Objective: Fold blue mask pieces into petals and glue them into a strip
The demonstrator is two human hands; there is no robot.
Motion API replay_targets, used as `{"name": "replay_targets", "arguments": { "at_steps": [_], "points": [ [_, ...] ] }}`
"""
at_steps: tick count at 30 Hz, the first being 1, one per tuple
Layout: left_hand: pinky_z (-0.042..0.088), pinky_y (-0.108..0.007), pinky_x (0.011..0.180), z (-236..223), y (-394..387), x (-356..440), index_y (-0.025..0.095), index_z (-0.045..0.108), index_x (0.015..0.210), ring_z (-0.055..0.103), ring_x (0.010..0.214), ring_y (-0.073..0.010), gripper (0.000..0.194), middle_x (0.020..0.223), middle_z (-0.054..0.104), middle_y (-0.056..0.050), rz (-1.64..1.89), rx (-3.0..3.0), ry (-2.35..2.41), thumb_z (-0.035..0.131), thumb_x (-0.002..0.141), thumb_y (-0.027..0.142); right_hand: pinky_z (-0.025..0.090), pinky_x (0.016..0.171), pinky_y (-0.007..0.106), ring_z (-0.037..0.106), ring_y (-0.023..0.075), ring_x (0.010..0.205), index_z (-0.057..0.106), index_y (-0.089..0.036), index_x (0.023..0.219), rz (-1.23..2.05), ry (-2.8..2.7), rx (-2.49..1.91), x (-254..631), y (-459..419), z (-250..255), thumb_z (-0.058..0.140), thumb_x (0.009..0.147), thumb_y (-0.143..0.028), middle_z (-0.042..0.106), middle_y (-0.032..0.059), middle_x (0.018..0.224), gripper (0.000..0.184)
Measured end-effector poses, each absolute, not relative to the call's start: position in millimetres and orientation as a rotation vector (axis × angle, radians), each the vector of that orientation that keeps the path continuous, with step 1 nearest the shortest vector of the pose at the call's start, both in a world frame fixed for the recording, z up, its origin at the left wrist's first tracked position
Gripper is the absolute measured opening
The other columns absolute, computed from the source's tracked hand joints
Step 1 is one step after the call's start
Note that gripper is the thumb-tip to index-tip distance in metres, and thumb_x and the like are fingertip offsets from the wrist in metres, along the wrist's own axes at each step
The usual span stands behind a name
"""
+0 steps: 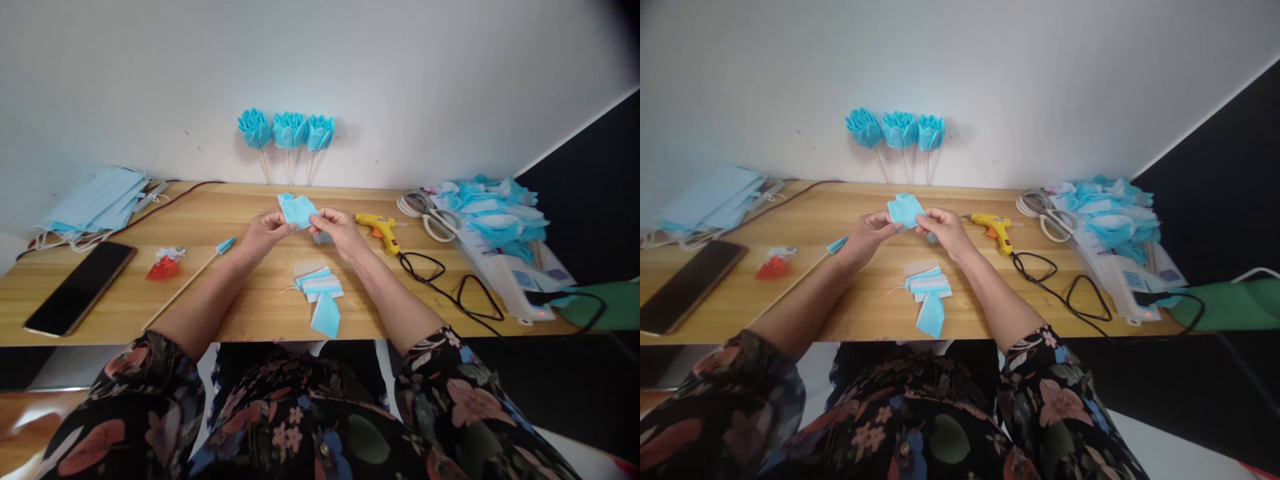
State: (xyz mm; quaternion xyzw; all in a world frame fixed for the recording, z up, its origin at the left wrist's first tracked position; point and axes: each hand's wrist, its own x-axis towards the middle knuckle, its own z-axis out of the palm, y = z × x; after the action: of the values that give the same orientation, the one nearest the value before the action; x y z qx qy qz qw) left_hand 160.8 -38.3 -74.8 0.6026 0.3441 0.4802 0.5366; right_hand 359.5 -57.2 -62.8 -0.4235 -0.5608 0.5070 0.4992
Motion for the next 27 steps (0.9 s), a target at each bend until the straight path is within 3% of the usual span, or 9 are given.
{"name": "replay_targets", "arguments": {
  "at_steps": [9, 14, 21, 27],
  "points": [
    [0.045, -0.032, 0.084, -69, -43, 160, 0.018, 0.066, 0.067, 0.058, 0.079, -0.0153, 0.036, 0.077, 0.066, 0.000, 1.156, 1.452, 0.747, 0.085, 0.072, 0.047, 0.052, 0.074, 0.026, 0.062, 0.0125, 0.072, 0.073, -0.021, 0.078, 1.450, -1.268, -0.952, 361, -50, -71, 0.078, 0.073, -0.067, 0.071, 0.0007, 0.078, 0.047],
    [0.047, -0.032, 0.084, -69, -45, 161, 0.018, 0.067, 0.066, 0.060, 0.082, -0.0168, 0.035, 0.083, 0.067, -0.003, 1.105, 1.514, 0.718, 0.086, 0.073, 0.047, 0.053, 0.070, 0.027, 0.062, 0.0138, 0.073, 0.070, -0.020, 0.079, 1.580, -1.208, -0.873, 358, -50, -74, 0.074, 0.072, -0.074, 0.069, 0.0010, 0.079, 0.054],
    [0.048, -0.031, 0.085, -72, -43, 162, 0.018, 0.072, 0.070, 0.061, 0.083, -0.0174, 0.041, 0.084, 0.071, -0.003, 1.067, 1.523, 0.797, 0.085, 0.070, 0.057, 0.048, 0.070, 0.026, 0.059, 0.0135, 0.073, 0.070, -0.020, 0.079, 1.257, -1.219, -1.021, 355, -53, -64, 0.087, 0.060, -0.059, 0.068, -0.0022, 0.074, 0.047],
    [0.051, -0.032, 0.081, -75, -40, 160, 0.017, 0.080, 0.086, 0.066, 0.084, -0.0206, 0.059, 0.088, 0.077, -0.009, 1.075, 1.410, 0.906, 0.070, 0.077, 0.074, 0.047, 0.070, 0.027, 0.059, 0.0144, 0.073, 0.069, -0.020, 0.079, 1.180, -1.240, -1.041, 353, -54, -60, 0.082, 0.064, -0.056, 0.067, -0.0017, 0.074, 0.041]
  ]
}}
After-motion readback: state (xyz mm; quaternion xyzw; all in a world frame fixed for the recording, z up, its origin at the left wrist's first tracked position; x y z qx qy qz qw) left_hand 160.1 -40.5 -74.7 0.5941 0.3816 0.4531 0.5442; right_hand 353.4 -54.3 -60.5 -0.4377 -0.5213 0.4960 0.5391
